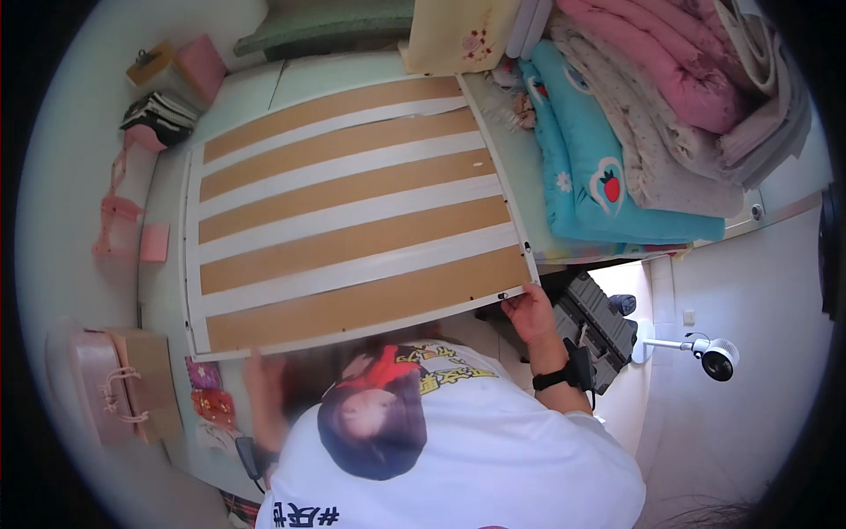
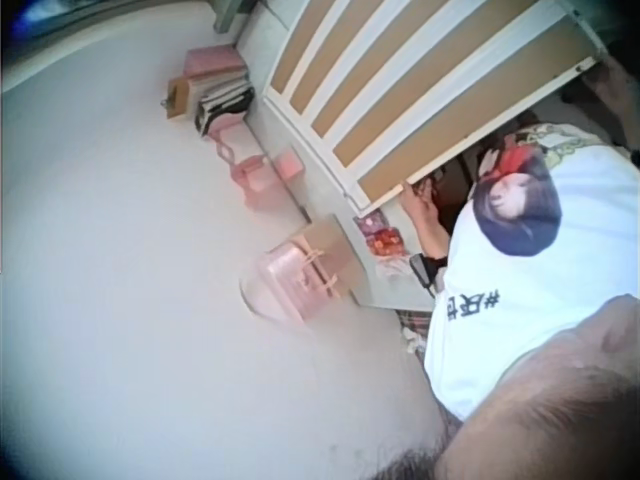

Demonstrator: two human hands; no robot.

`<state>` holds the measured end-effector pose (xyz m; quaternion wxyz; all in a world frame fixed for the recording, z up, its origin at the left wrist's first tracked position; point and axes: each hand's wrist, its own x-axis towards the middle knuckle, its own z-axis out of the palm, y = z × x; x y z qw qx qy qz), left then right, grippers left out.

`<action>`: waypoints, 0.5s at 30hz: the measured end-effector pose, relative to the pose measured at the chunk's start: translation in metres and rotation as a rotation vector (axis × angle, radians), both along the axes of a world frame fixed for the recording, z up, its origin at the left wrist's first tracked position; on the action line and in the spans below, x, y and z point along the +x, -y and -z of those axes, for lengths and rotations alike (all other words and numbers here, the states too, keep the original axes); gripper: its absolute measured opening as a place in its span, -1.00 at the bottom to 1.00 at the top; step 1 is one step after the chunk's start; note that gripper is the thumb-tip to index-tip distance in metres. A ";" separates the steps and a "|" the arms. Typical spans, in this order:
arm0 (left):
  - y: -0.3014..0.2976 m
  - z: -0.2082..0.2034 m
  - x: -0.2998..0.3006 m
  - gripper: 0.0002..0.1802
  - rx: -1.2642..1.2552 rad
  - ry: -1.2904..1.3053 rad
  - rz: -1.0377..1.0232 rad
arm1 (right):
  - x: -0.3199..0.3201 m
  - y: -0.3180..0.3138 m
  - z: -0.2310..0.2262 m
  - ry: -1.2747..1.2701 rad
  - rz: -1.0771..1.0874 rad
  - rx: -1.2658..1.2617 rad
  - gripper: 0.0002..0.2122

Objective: The recorder is applying adhesive strips to a board frame on a desk.

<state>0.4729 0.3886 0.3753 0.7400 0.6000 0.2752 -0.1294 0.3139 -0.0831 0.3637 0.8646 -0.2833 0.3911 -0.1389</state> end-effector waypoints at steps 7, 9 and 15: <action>-0.010 -0.003 -0.011 -0.45 0.069 -0.018 -0.036 | 0.004 0.018 0.016 -0.311 0.205 -0.276 -0.65; -0.014 0.004 -0.012 -0.42 0.076 -0.026 -0.070 | 0.000 0.016 0.003 -0.676 0.080 -1.322 -0.64; -0.017 0.003 -0.020 -0.74 0.573 0.206 -0.119 | 0.007 -0.022 -0.052 -0.413 -0.600 -2.032 -0.64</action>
